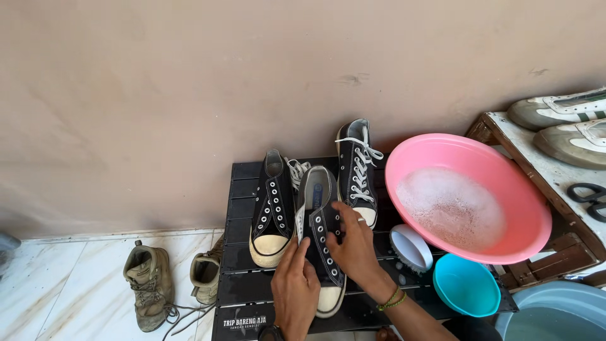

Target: The person removes the laces from a black sneaker and then scrubs the shoe's sole and sides with a brush dipped in soapy water. The person repeatedly dips the brush into a pink basin to apply soap while cleaning the shoe.

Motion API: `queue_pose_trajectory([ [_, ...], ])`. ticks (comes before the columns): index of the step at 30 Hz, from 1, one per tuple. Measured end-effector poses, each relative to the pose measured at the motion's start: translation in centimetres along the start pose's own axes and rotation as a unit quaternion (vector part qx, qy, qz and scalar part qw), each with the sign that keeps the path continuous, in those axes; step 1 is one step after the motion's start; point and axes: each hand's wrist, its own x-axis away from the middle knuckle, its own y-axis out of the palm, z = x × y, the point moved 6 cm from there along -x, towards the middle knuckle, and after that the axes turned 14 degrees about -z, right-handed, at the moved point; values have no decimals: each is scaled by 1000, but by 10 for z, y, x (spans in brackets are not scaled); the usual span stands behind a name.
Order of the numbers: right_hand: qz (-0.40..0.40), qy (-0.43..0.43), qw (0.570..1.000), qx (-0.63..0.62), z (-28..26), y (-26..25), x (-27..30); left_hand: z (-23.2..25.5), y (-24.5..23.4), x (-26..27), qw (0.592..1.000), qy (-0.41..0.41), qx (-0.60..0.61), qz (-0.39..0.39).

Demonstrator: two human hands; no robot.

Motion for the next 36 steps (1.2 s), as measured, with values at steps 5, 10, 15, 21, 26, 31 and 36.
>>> queue_pose_trajectory([
  [5, 24, 43, 998, -42, 22, 0, 24, 16, -12, 8, 997, -23, -38, 70],
  [10, 71, 42, 996, -13, 22, 4, 33, 24, -20, 1, 991, -132, -36, -8],
  [15, 33, 156, 979, -130, 22, 1, 36, 16, -16, -3, 976, -204, 38, -74],
  [21, -49, 226, 951, -204, 17, 6, 35, 1, 3, 8, 987, -95, -80, 98],
  [26, -57, -4, 995, -78, 19, 4, 4, 13, -22, 7, 979, -23, -64, 192],
  [31, -48, -298, 943, 142, -30, 0, -28, 2, -36, 5, 971, -20, -74, 227],
  [36, -89, -244, 800, 541, 3, 55, -52, 0, -39, 4, 969, -23, -82, 231],
])
